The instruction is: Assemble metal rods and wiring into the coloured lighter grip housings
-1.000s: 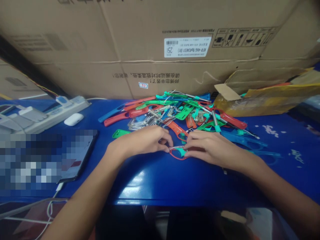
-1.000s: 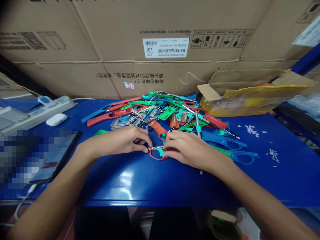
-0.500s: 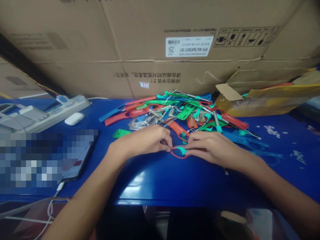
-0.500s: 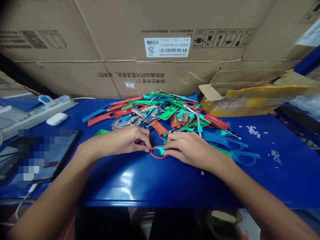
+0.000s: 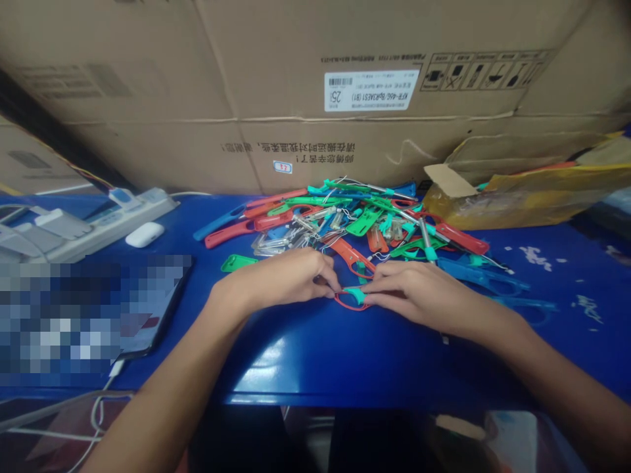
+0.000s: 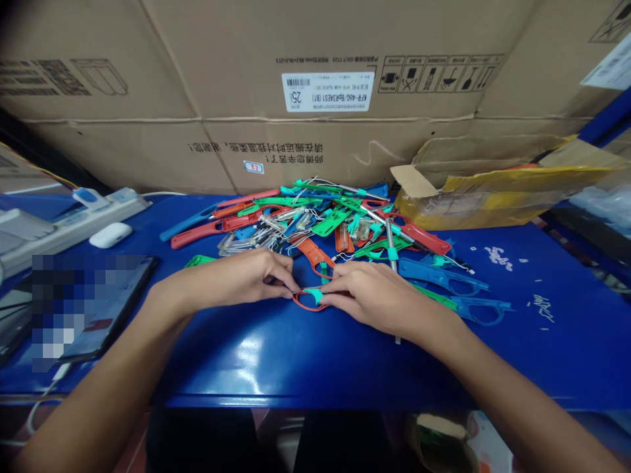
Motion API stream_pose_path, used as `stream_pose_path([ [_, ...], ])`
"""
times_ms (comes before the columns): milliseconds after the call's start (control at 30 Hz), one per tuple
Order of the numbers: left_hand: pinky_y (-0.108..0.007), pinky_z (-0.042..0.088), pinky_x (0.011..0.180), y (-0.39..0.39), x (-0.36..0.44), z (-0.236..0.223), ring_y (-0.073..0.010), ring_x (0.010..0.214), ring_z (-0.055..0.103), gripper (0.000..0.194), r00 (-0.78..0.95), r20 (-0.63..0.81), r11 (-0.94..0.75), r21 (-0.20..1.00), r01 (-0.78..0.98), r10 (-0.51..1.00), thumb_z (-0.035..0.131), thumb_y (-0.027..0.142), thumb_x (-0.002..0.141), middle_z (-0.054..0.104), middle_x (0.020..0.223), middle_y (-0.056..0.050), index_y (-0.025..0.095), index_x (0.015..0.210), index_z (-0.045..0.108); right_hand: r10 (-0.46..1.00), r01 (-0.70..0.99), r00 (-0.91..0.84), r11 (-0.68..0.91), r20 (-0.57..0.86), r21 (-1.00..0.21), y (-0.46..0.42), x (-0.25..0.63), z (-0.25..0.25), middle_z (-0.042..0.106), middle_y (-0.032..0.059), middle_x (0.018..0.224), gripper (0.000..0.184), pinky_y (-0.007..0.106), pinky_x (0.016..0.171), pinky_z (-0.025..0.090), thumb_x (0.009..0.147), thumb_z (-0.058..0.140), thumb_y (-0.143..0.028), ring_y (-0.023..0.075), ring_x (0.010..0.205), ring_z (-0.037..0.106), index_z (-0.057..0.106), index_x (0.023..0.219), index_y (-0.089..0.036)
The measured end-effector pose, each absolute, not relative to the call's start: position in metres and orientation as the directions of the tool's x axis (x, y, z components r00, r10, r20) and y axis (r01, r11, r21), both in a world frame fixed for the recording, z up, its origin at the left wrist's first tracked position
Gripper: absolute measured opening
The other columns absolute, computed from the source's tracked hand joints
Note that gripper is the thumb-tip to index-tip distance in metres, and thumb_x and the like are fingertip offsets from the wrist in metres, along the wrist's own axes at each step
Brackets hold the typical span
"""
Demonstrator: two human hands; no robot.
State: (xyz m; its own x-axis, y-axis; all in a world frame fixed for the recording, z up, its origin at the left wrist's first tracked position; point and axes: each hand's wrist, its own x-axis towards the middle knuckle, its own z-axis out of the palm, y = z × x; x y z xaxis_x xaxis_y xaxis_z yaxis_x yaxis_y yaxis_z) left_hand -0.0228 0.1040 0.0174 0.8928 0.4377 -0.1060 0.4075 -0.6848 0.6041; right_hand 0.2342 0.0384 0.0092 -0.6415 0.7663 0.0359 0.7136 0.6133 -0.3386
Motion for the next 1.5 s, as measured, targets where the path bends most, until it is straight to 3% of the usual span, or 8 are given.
stream_pose_path([
  [167, -0.026, 0.046, 0.071, 0.103, -0.023, 0.018, -0.0142, 0.078, 0.064, 0.021, 0.891, -0.112, -0.682, 0.603, 0.413, 0.441, 0.063, 0.019, 0.095, 0.073, 0.094, -0.002, 0.027, 0.105, 0.081, 0.781, 0.719, -0.624, 0.584, 0.019, -0.377, 0.037, 0.234, 0.01, 0.067, 0.0028, 0.091, 0.025, 0.028, 0.067, 0.044, 0.102, 0.058, -0.04, 0.0173, 0.083, 0.064, 0.08, 0.107, -0.029],
  [467, -0.025, 0.038, 0.06, 0.1, -0.025, 0.023, -0.0114, 0.063, 0.056, 0.013, 0.826, -0.205, -0.648, 0.533, 0.544, 0.525, 0.064, 0.017, 0.089, 0.067, 0.078, 0.002, 0.023, 0.095, 0.074, 0.71, 0.665, -0.679, 0.702, 0.186, -0.254, 0.041, 0.23, -0.002, 0.07, 0.0043, 0.091, 0.025, 0.027, 0.072, 0.048, 0.101, 0.059, -0.036, 0.0173, 0.083, 0.067, 0.08, 0.105, -0.023],
  [633, -0.027, 0.032, 0.053, 0.101, -0.03, 0.03, -0.0117, 0.056, 0.051, 0.019, 0.732, -0.27, -0.569, 0.485, 0.664, 0.625, 0.066, 0.04, 0.092, 0.064, 0.071, 0.003, 0.021, 0.094, 0.069, 0.716, 0.638, -0.622, 0.698, 0.317, -0.326, 0.044, 0.231, -0.005, 0.074, 0.0072, 0.103, 0.031, 0.029, 0.081, 0.053, 0.104, 0.055, -0.037, 0.0189, 0.091, 0.07, 0.072, 0.123, -0.02],
  [800, -0.027, 0.034, 0.058, 0.103, -0.03, 0.033, -0.015, 0.068, 0.058, 0.025, 0.722, -0.099, -0.629, 0.421, 0.654, 0.685, 0.05, 0.04, 0.103, 0.069, 0.084, -0.002, 0.02, 0.1, 0.064, 0.759, 0.72, -0.453, 0.621, 0.467, -0.311, 0.051, 0.245, 0.005, 0.073, 0.0087, 0.108, 0.035, 0.033, 0.079, 0.053, 0.104, 0.052, -0.034, 0.0207, 0.088, 0.068, 0.065, 0.133, -0.02],
  [1033, -0.031, 0.034, 0.061, 0.107, -0.028, 0.036, -0.022, 0.074, 0.065, 0.032, 0.525, 0.137, -0.54, 0.131, 0.831, 0.84, 0.035, 0.036, 0.108, 0.069, 0.084, -0.007, 0.018, 0.104, 0.061, 0.789, 0.798, -0.36, 0.537, 0.498, -0.274, 0.064, 0.265, 0.012, 0.076, 0.0079, 0.097, 0.027, 0.039, 0.081, 0.051, 0.102, 0.052, -0.033, 0.0248, 0.091, 0.068, 0.077, 0.103, -0.024],
  [1133, -0.031, 0.033, 0.06, 0.109, -0.031, 0.04, -0.0214, 0.073, 0.064, 0.033, 0.471, 0.206, -0.501, 0.13, 0.855, 0.858, 0.036, 0.037, 0.107, 0.069, 0.084, -0.007, 0.018, 0.098, 0.062, 0.803, 0.835, -0.312, 0.487, 0.509, -0.257, 0.068, 0.274, 0.013, 0.075, 0.0084, 0.092, 0.029, 0.038, 0.078, 0.05, 0.101, 0.052, -0.036, 0.025, 0.087, 0.067, 0.077, 0.101, -0.022],
  [1333, -0.029, 0.035, 0.06, 0.111, -0.035, 0.034, -0.0158, 0.065, 0.059, 0.033, 0.683, 0.024, -0.662, 0.278, 0.696, 0.73, 0.041, 0.037, 0.105, 0.068, 0.077, -0.003, 0.02, 0.087, 0.063, 0.82, 0.881, -0.194, 0.387, 0.538, -0.272, 0.074, 0.294, 0.019, 0.075, 0.0087, 0.089, 0.031, 0.035, 0.07, 0.048, 0.101, 0.051, -0.037, 0.0237, 0.079, 0.068, 0.077, 0.098, -0.019],
  [1500, -0.029, 0.032, 0.058, 0.117, -0.034, 0.027, -0.0204, 0.068, 0.063, 0.03, 0.579, 0.088, -0.585, 0.175, 0.792, 0.811, 0.047, 0.043, 0.102, 0.069, 0.076, -0.004, 0.021, 0.085, 0.06, 0.79, 0.889, -0.051, 0.314, 0.611, -0.332, 0.079, 0.309, 0.017, 0.079, 0.0082, 0.094, 0.028, 0.035, 0.069, 0.049, 0.098, 0.055, -0.038, 0.0231, 0.076, 0.069, 0.078, 0.096, -0.02],
])
